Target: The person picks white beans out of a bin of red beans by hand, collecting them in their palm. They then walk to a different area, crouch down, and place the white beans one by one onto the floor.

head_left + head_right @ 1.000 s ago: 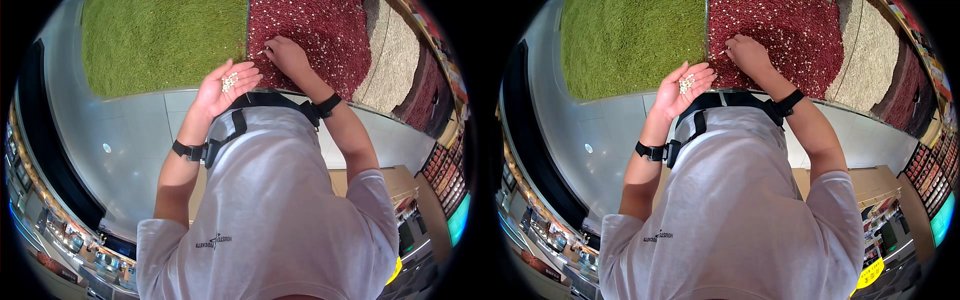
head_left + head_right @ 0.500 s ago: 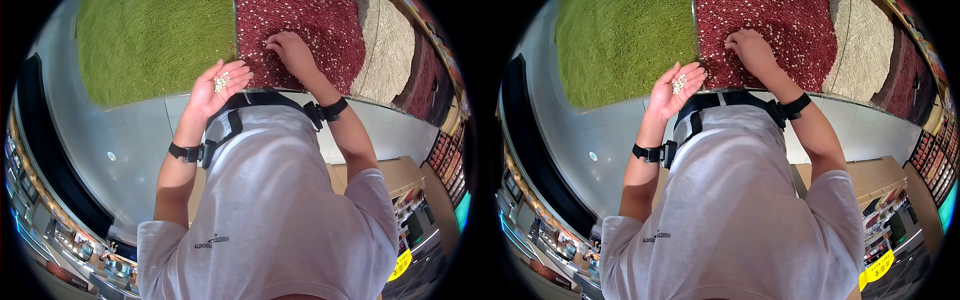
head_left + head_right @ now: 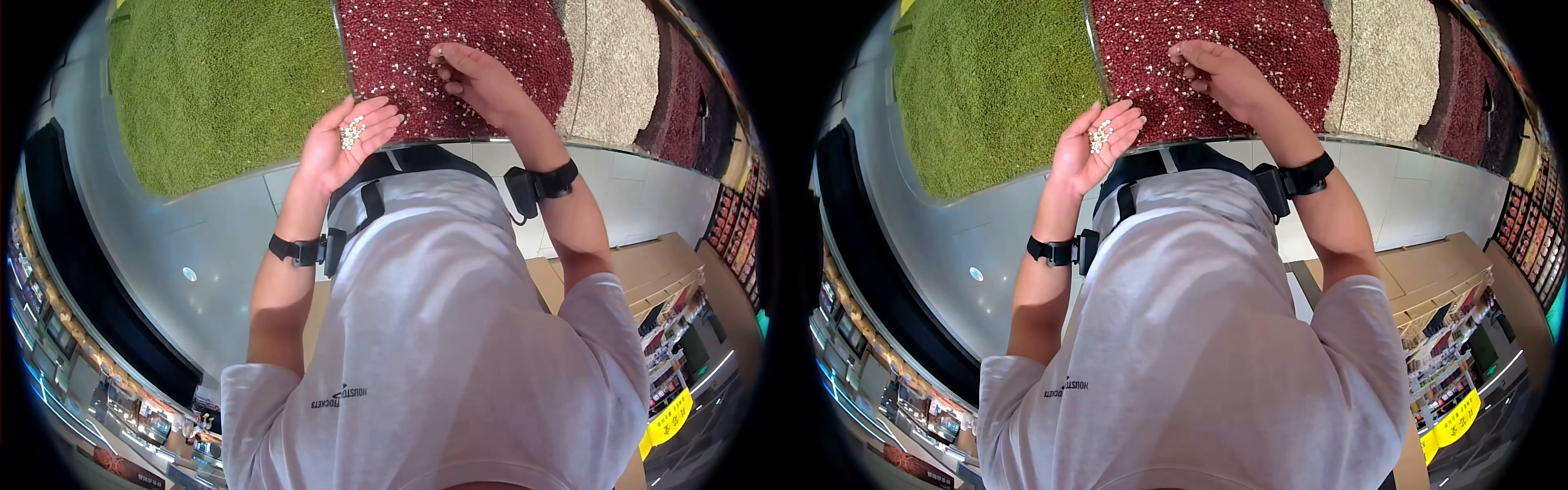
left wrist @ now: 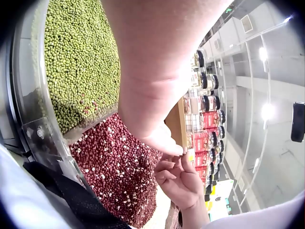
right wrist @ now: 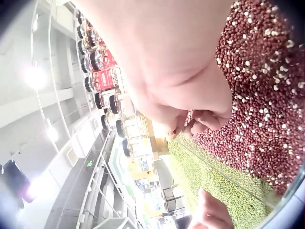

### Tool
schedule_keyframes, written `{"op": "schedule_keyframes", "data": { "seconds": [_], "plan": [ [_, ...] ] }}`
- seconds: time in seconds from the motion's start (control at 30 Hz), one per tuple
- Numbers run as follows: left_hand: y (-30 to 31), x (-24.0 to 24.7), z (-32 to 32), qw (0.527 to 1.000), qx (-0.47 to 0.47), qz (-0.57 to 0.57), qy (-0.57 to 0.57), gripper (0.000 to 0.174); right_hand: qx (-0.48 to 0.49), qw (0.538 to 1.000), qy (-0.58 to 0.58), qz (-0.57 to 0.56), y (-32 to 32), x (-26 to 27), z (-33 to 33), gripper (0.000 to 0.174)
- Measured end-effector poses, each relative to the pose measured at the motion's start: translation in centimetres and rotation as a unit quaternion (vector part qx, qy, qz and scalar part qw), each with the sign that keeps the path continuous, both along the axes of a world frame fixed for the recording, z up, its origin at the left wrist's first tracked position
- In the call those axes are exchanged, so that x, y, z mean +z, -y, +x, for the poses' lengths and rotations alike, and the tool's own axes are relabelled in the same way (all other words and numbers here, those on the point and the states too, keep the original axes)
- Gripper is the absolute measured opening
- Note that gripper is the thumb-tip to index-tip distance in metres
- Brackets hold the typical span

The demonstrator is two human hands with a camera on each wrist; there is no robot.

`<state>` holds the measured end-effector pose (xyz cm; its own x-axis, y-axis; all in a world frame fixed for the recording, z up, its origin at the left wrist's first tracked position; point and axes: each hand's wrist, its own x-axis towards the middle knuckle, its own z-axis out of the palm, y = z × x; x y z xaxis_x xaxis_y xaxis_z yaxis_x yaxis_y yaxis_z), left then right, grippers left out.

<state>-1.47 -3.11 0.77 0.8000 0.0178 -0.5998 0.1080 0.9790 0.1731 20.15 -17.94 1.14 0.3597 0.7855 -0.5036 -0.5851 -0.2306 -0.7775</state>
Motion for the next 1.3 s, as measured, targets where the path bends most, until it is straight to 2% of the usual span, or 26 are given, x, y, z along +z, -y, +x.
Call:
{"op": "schedule_keyframes", "data": {
  "seconds": [0.07, 0.2, 0.27, 0.3, 0.37, 0.4, 0.47, 0.5, 0.53, 0.63, 0.67, 0.73, 0.8, 0.87, 0.93, 1.0, 1.1, 1.13, 1.2, 1.3],
  "plan": [
    [0.2, 0.0, 0.1, 1.0, -0.004, 0.002, 0.001, 0.049, 0.002, 0.997, -0.073, 0.03, 0.5, -0.2, 0.5, 0.025],
    [0.9, 0.1, 0.2, 1.0, -0.002, 0.01, -0.009, 0.049, 0.013, 0.998, -0.059, 0.026, 1.1, 0.2, 0.7, 0.026],
    [1.1, 0.2, 0.3, 1.0, 0.001, 0.006, -0.005, 0.05, -0.013, 0.998, 0.018, -0.054, 0.9, 0.7, 0.2, 0.025],
    [1.2, 0.1, 0.2, 1.0, 0.003, 0.007, -0.005, 0.05, -0.01, 0.998, 0.017, -0.052, 0.8, 1.0, -0.1, 0.025],
    [1.3, -0.1, 0.2, 1.0, -0.001, 0.013, -0.001, 0.05, 0.007, 0.982, 0.169, -0.089, 0.5, 1.6, -0.5, 0.022],
    [1.4, -0.1, 0.1, 1.0, 0.001, 0.013, -0.002, 0.05, 0.009, 0.982, 0.168, -0.089, 0.4, 1.9, -0.6, 0.022],
    [1.5, -0.2, 0.2, 1.0, 0.003, 0.012, -0.01, 0.05, 0.086, 0.95, 0.285, -0.093, 0.2, 2.4, -0.5, 0.021],
    [1.7, -0.1, 0.2, 1.0, 0.006, 0.013, -0.009, 0.05, 0.074, 0.956, 0.28, -0.038, -0.1, 2.8, -1.1, 0.02],
    [1.8, -0.1, 0.2, 1.0, 0.006, 0.003, -0.008, 0.049, 0.077, 0.956, 0.281, -0.036, -0.4, 3.7, -1.8, 0.02],
    [2.2, 0.3, 0.5, 1.0, 0.003, -0.002, -0.016, 0.049, 0.133, 0.9, 0.413, 0.029, -1.3, 5.0, -4.2, 0.017],
    [2.3, 0.3, 0.5, 1.0, -0.005, 0.001, -0.024, 0.05, 0.169, 0.848, 0.496, 0.08, -1.7, 5.0, -4.7, 0.016],
    [2.5, -0.1, 0.3, 0.999, 0.002, 0.024, -0.039, 0.05, 0.223, 0.793, 0.55, 0.14, -2.1, 5.0, -5.6, 0.017],
    [2.6, -0.2, 0.2, 0.998, 0.032, 0.038, -0.024, 0.051, 0.21, 0.806, 0.534, 0.144, -2.5, 4.7, -5.9, 0.017],
    [2.1, 0.0, 0.0, 0.999, 0.022, 0.02, -0.026, 0.048, 0.197, 0.819, 0.518, 0.147, -2.9, 4.1, -5.8, 0.017],
    [1.7, 0.0, -0.4, 1.0, 0.013, 0.002, -0.028, 0.046, 0.121, 0.849, 0.512, 0.052, -3.0, 3.0, -4.6, 0.016],
    [1.3, -0.6, -1.3, 0.999, 0.019, -0.008, -0.027, 0.046, 0.126, 0.832, 0.539, 0.042, -3.3, 1.4, -3.9, 0.015],
    [0.9, -1.2, -2.5, 0.999, 0.025, -0.015, -0.038, 0.046, 0.206, 0.784, 0.586, -0.005, -3.8, -1.7, -3.9, 0.019],
    [0.7, -1.4, -3.0, 0.999, 0.026, -0.014, -0.037, 0.046, 0.206, 0.783, 0.586, -0.005, -4.0, -2.5, -4.1, 0.019],
    [0.3, -1.6, -3.7, 0.999, 0.032, -0.018, -0.033, 0.046, 0.238, 0.728, 0.643, -0.01, -4.7, -3.7, -4.7, 0.019],
    [-0.2, -1.5, -4.5, 0.998, 0.04, -0.028, -0.034, 0.046, 0.242, 0.71, 0.661, -0.003, -5.3, -5.0, -5.4, 0.016]
  ]
}}
